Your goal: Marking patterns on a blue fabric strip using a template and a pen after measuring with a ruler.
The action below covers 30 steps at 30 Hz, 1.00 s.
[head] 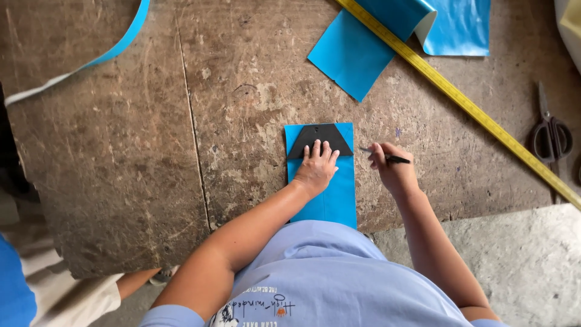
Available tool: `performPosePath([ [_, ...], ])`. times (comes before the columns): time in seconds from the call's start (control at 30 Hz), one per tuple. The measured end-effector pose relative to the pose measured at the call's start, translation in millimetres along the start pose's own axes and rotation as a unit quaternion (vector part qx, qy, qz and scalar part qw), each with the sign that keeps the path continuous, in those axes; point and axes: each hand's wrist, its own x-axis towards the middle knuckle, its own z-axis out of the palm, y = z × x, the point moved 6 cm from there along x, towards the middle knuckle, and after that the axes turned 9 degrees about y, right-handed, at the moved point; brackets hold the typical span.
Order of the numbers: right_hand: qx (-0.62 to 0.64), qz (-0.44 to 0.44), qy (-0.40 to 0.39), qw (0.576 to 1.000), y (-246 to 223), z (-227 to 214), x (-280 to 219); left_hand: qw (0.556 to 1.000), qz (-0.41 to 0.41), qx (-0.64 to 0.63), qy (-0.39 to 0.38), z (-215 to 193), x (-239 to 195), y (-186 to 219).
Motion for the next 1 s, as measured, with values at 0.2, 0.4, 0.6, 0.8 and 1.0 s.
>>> performPosePath([
  [0.2,0.088,-0.138,-0.019,0.986,-78,49,34,0.999,0.002,0.014,0.049,-11,2,1],
  [0.4,0.099,-0.141,-0.132,0.976,-100,130,50,0.997,0.015,-0.006,0.071,-3,-2,0],
  [0.6,0.045,-0.127,-0.188,0.973,-99,159,51,0.980,-0.053,-0.145,0.123,-30,9,-13],
  [0.8,-0.030,-0.169,-0.121,0.978,-84,152,80,0.994,-0.022,-0.060,0.090,-66,14,-10],
  [1.0,0.025,-0.151,0.033,0.988,-79,85,98,0.993,-0.023,-0.090,0.067,-4,6,-22],
])
